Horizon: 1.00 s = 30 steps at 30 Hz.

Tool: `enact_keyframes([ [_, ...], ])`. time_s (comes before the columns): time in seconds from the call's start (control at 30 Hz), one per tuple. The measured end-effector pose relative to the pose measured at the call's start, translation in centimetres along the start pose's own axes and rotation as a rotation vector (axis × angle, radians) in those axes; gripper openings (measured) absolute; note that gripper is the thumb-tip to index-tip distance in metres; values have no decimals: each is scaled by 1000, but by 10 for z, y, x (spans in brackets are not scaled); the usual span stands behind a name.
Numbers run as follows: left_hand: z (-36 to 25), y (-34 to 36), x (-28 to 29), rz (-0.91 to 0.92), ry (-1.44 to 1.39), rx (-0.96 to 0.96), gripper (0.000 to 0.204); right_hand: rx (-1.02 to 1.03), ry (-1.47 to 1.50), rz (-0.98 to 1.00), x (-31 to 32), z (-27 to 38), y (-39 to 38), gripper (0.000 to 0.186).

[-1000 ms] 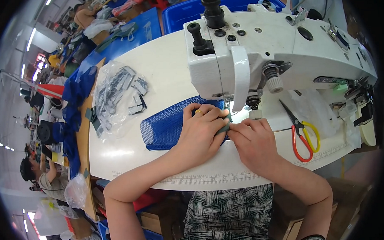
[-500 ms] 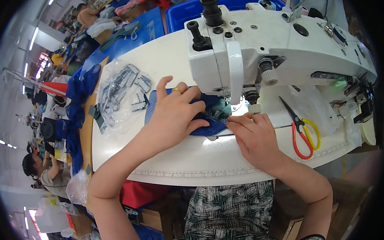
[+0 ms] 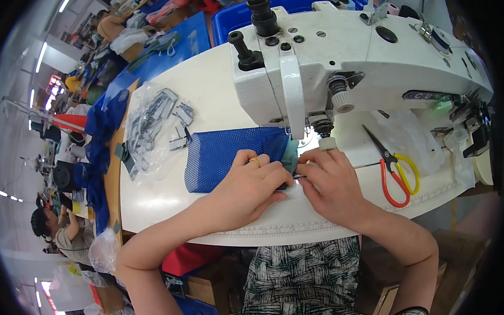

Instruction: Sewing blue mesh fabric and grey trim using an industrial sewing machine.

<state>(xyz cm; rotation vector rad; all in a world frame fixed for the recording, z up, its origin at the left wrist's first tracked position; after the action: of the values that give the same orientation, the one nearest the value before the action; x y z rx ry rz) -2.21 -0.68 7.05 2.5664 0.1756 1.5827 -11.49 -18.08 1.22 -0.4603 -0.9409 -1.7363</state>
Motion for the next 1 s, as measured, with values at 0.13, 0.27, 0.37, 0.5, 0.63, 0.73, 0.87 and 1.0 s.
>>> enact_keyframes([
  [0.13, 2, 4, -9, -70, -85, -57, 15, 83, 133, 144, -6, -5, -1, 30],
  [0.27, 5, 2, -16, -111, -234, -87, 12, 53, 130, 209, 6, 0, 1, 32],
  [0.37, 6, 0, -21, -146, -256, -131, 12, -92, -1, 0, -1, 1, -1, 36],
  [0.5, 8, 3, -17, -127, -308, -17, 13, 152, -93, -74, -3, 7, -5, 34],
  [0.63, 11, 6, -19, -198, -271, -149, 13, 211, -137, -77, -1, 7, -6, 28],
  [0.73, 15, 12, -14, -239, -109, -222, 13, 228, -125, -71, -3, 5, -7, 26],
  [0.87, 32, 8, -20, -338, 30, -130, 7, 164, 48, -13, -4, 2, -4, 21],
  [1.0, 36, 6, -36, -393, 101, -40, 6, 91, 123, 114, -6, -4, -3, 19],
])
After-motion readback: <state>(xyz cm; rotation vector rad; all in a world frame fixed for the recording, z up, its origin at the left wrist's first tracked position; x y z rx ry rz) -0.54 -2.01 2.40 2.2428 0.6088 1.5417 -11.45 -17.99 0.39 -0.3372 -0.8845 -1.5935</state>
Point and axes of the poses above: each hand's wrist, its own y-axis towards the middle knuckle, its own x-axis out of the back of the hand, z = x × y, the point moved 3 cm from there along y, towards the middle knuckle, and after that the axes turned 14 degrees about -x, right-handed, at the moved point
